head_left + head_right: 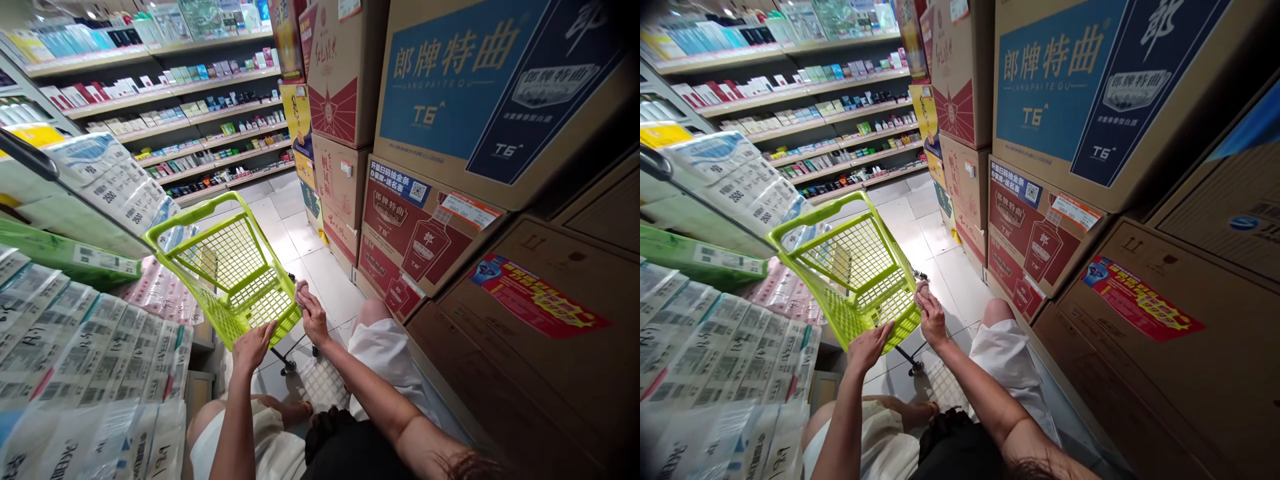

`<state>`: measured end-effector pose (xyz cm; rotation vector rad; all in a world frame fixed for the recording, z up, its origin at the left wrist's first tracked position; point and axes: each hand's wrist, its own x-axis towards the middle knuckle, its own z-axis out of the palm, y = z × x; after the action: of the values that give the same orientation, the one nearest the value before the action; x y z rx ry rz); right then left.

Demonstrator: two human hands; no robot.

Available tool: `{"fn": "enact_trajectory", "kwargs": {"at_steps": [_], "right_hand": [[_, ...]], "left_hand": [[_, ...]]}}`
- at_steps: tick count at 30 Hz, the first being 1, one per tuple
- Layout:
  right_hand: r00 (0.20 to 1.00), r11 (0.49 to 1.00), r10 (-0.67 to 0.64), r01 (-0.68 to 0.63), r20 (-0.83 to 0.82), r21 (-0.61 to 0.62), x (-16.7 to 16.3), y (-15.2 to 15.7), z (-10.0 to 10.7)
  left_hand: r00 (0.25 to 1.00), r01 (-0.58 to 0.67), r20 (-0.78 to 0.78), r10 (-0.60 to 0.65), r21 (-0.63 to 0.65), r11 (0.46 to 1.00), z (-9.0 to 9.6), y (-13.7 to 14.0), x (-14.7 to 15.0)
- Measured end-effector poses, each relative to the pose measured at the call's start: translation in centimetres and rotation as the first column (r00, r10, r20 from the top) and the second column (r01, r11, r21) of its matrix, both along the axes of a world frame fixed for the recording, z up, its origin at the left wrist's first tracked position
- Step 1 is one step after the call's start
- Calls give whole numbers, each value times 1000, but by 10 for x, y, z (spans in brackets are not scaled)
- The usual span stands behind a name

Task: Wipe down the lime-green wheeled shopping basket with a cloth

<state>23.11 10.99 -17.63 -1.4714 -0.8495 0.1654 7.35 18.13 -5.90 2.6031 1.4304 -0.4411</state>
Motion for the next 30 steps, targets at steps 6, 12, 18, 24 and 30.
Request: {"fn": "enact_trajectory", "kwargs": {"at_steps": [6,12,18,24,30], "right_hand": [[946,978,179,-141,272,-152,57,47,47],[879,956,289,-249,379,-151,64,35,65],[987,1000,-1,5,163,-25,6,-5,-4],[987,997,-42,52,-158,57,17,24,-15],[983,998,-47,52,-178,22,29,35,-18]], "left_hand": [[998,46,41,-47,15,999,-2,-6,12],[999,0,41,-2,28,1000,-5,-10,20],[1000,5,29,-7,47,999,-6,-11,17],[998,-62,19,61,28,998,-3,-9,31],[995,-84,53,82,42,996,-5,-6,42]]}}
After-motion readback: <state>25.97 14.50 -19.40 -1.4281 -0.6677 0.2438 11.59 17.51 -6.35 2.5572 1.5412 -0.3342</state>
